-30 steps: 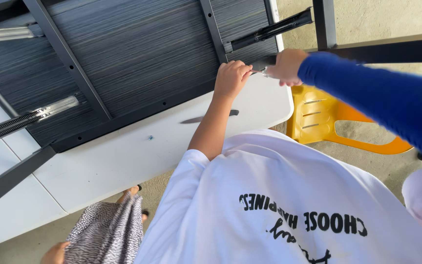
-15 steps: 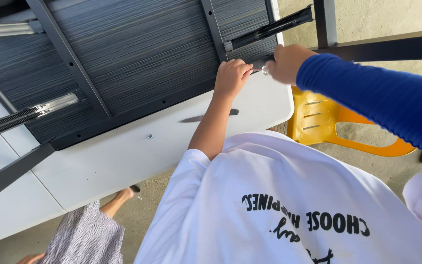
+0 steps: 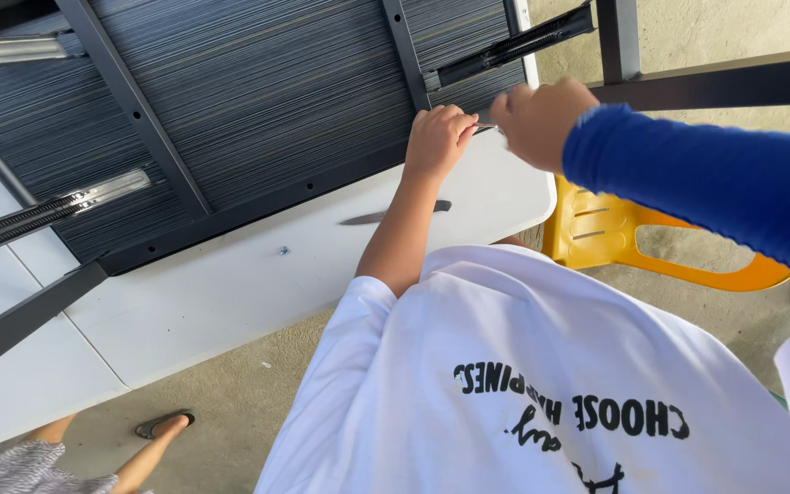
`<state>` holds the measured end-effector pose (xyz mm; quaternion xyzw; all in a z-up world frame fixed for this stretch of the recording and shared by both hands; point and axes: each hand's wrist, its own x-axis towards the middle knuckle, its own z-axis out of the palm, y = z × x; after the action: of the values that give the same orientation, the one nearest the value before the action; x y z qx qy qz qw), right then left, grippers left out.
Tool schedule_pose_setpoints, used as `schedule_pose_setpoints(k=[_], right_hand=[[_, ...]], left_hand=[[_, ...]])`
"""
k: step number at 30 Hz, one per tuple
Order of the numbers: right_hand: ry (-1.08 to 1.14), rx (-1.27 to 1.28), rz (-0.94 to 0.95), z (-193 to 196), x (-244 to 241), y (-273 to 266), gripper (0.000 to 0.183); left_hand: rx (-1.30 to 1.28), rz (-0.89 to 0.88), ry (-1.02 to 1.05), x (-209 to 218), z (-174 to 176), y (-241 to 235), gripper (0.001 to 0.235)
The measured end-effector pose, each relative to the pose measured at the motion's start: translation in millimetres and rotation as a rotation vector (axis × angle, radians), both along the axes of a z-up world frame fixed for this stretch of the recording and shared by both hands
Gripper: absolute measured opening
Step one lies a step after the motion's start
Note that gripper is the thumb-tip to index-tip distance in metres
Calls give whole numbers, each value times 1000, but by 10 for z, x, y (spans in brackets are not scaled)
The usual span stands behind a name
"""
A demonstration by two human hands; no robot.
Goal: The person uses a screwdriver to tighten screws on the underside of a black metal frame resting on a white table. They reposition the frame to access different screw locations and continue fastening components.
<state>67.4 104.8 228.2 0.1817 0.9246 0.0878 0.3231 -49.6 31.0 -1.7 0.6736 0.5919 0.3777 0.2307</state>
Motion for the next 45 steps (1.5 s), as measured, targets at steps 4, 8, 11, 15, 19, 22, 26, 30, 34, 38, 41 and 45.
schedule_pose_setpoints(k=[4,8,11,15,19,22,26,30,34,38,41,45], right_hand=[[-84,-237,-369,-117,3,7,31],[-164,-412,-989,-191,-84,211,43],[-167,-165,-241,-114,44,53,37],[-131,-50,103,-142,95,-79,23],[-96,-475,-1110,-334,-59,179,44],[-109,-439,-991,-362,52,181,47],[-91,-183,-113,-383,199,-11,28],[27,-362,-556,-438,84,102,27],[-188,-434,-905,-322,2,216,47],[-136,-96,-26,-281,53,18,37],[-111,-321,-579,-351,39,78,44],[-138,-329,-848,-323,-10,190,45]], left_hand=[[13,-8,14,-3,-29,-2,10],[13,1,10,-22,-36,22,8],[8,-3,11,8,-32,2,8],[20,3,13,14,-61,4,9],[52,10,22,3,-65,-3,11],[16,3,17,29,-39,13,7],[27,-7,32,-6,-60,22,7],[58,-6,7,-17,-90,15,11],[26,-33,23,-2,-48,44,8],[59,-5,9,-15,-76,15,9],[39,-7,12,5,-98,-2,8],[-13,-25,22,17,-52,24,6]])
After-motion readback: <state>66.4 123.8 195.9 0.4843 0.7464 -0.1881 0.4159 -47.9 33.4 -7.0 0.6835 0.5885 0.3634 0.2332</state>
